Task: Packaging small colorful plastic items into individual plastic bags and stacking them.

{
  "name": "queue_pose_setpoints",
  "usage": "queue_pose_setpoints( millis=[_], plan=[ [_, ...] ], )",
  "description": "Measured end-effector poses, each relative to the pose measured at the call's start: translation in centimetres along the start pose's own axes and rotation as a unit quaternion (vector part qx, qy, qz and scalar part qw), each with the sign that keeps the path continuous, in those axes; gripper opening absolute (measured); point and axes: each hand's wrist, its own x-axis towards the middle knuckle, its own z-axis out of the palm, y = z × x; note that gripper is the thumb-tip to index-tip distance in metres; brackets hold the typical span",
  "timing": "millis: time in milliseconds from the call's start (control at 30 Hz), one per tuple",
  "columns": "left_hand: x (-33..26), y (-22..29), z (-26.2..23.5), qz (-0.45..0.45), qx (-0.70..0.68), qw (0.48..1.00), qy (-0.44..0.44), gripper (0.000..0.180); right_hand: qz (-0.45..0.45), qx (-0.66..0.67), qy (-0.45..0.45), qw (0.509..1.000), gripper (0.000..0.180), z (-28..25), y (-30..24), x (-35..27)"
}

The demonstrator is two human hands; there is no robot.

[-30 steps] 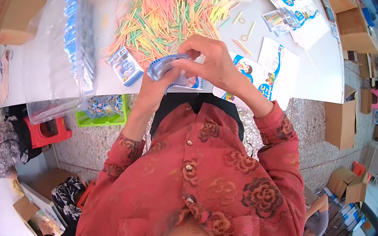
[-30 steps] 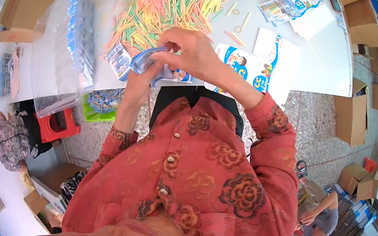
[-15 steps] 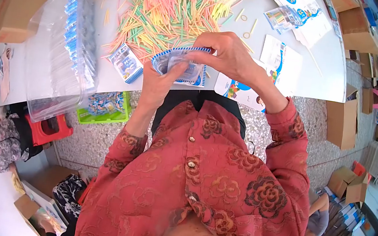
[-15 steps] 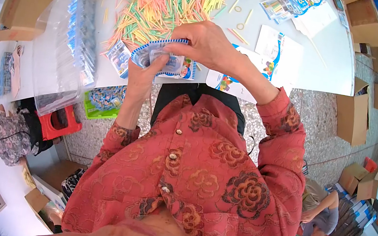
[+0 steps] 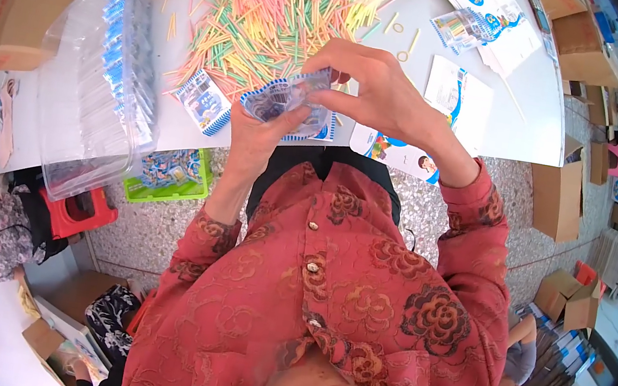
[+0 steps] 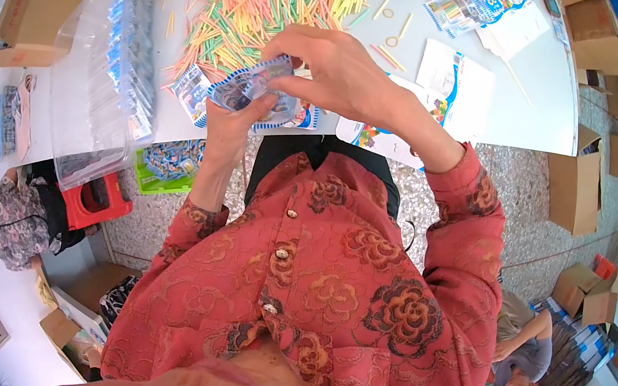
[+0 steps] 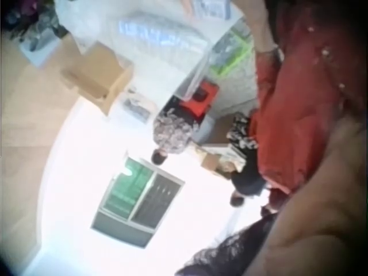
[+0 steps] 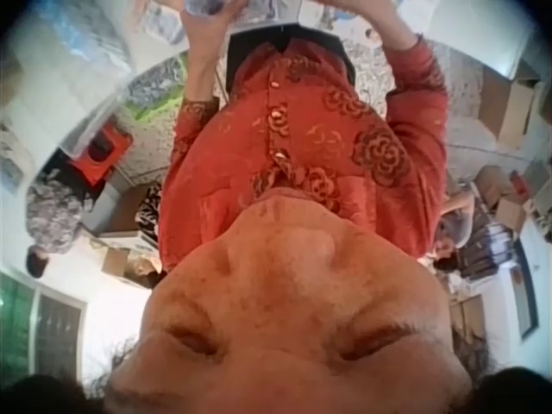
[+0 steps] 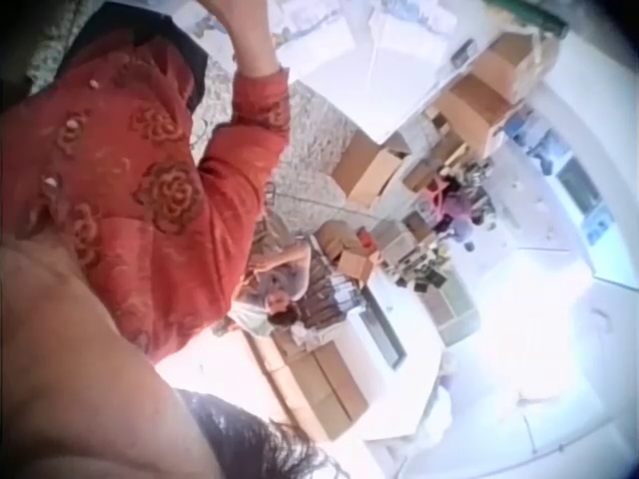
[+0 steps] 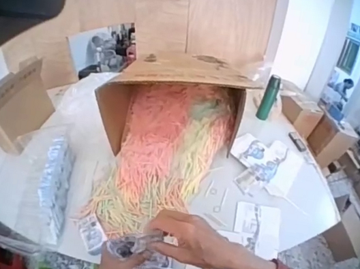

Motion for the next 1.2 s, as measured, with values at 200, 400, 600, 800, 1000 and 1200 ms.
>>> queue_pose_setpoints(
  millis=[200,400,600,800,1000,1200],
  plan=[
    [-0.1,-0.6,-0.2,0.009,-0.03,0.999,0.038,0.031,-0.051,-0.022,0.1,0.993,0.026,-0.1,-1.3,-0.8],
    [-0.3,-1.1,0.4,0.023,0.012,0.999,0.025,0.023,-0.132,-0.158,0.075,0.976,0.02,0.6,-1.4,-1.8],
    [-0.9,-2.4,-0.7,0.022,0.042,0.998,0.045,0.022,-0.102,-0.043,0.026,0.994,0.013,2.1,-0.7,-2.9],
    [-0.3,-1.7,-1.1,-0.003,0.03,0.994,0.104,0.026,0.159,0.021,0.128,0.979,0.016,-0.6,6.5,-3.0],
    [0.3,-1.7,-1.5,0.051,-0.005,0.993,0.102,0.027,0.226,-0.138,0.093,0.96,0.03,1.1,13.5,-2.4],
    [0.0,-1.7,-2.0,0.036,0.001,0.995,0.097,0.027,0.234,-0.255,0.074,0.935,0.041,3.5,14.5,-0.5]
  ],
)
